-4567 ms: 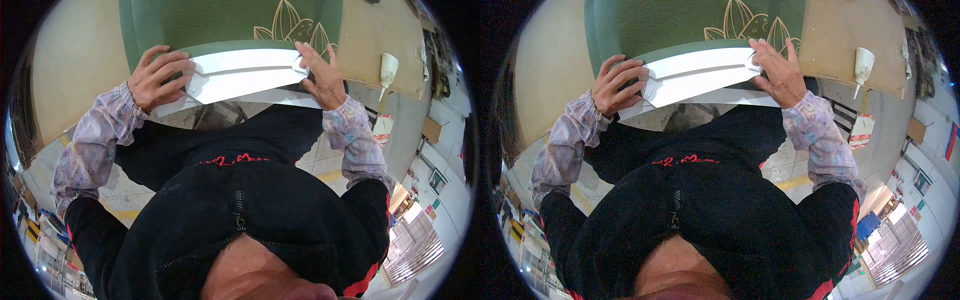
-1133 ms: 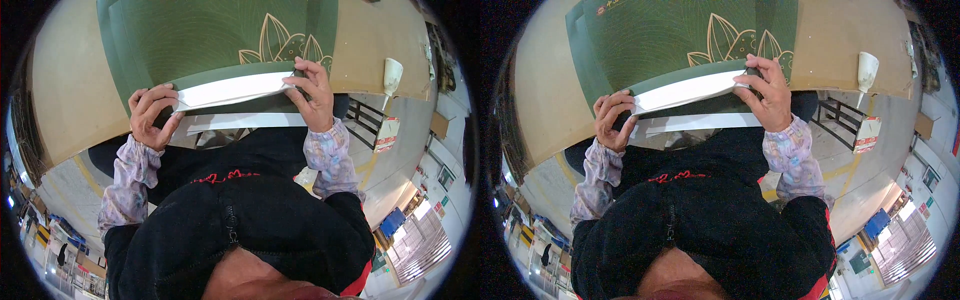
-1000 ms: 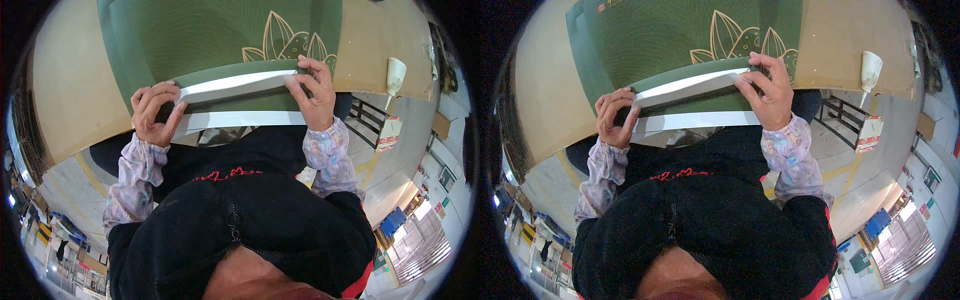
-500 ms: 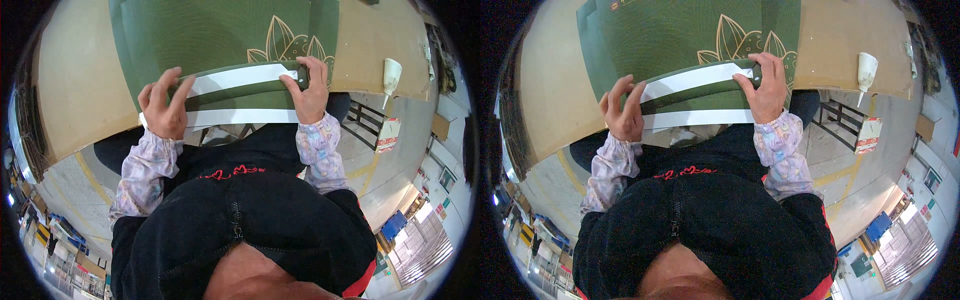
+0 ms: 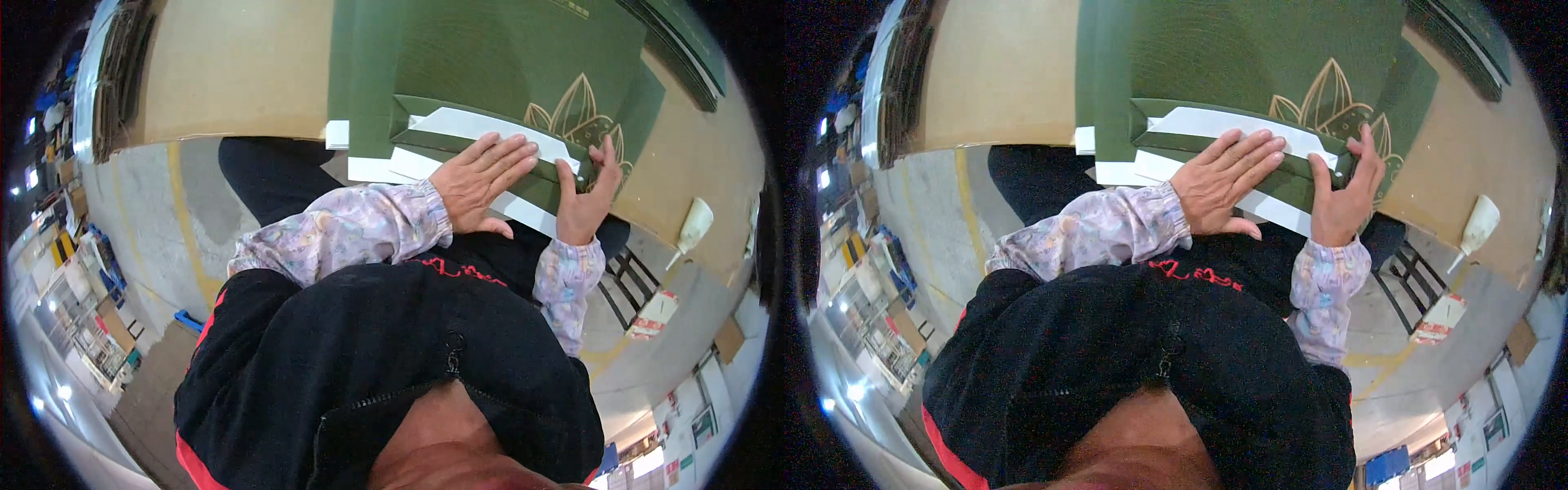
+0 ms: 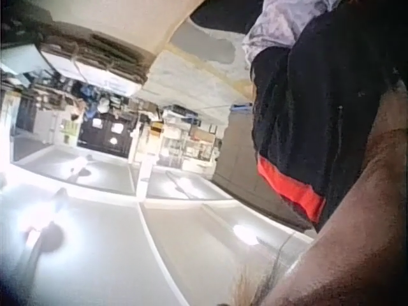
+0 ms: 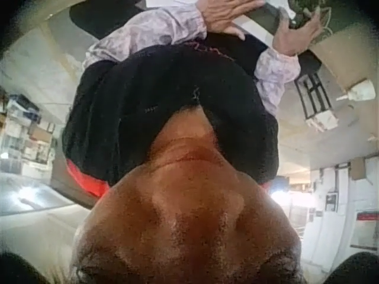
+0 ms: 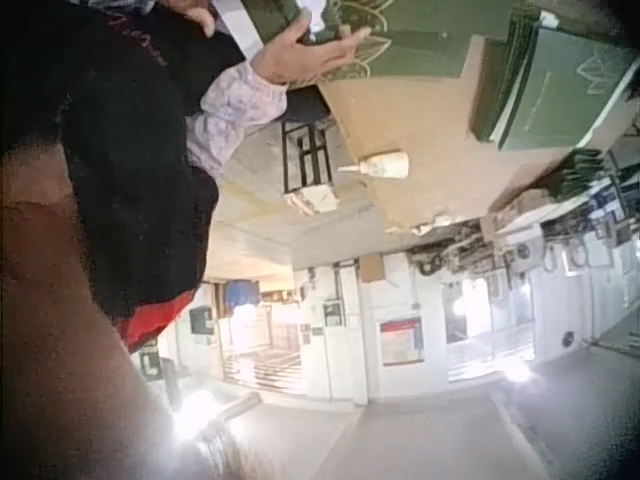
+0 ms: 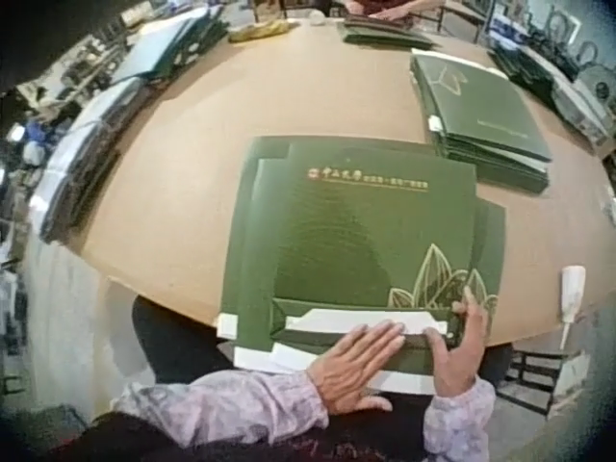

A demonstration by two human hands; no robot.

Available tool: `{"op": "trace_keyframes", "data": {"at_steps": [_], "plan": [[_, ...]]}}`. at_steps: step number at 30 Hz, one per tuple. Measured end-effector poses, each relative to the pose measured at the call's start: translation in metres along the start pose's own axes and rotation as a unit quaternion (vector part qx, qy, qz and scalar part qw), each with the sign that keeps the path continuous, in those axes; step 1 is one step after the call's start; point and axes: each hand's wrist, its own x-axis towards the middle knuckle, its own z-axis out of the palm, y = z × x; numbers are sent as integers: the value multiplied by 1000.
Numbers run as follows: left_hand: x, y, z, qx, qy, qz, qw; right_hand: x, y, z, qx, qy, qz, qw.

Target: Folding and applying glue to cardboard folders or boxes in a factory setting.

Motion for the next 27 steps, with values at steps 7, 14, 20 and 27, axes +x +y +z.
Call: {"op": "trace_keyframes", "data": {"at_steps": [7, 14, 20, 27], "plan": [[-39, -25, -31, 73, -2, -89, 993, 7, 2, -9, 5, -10, -1, 1000], [-74, -14, -24, 68, 25, -111, 991, -18, -3, -4, 47, -8, -2, 999], [-53, -16, -13, 20, 60, -49, 997, -17, 4, -4, 28, 30, -22, 999], [-38, -19, -33, 97, -16, -56, 994, 7, -7, 9, 24, 46, -38, 998]]}}
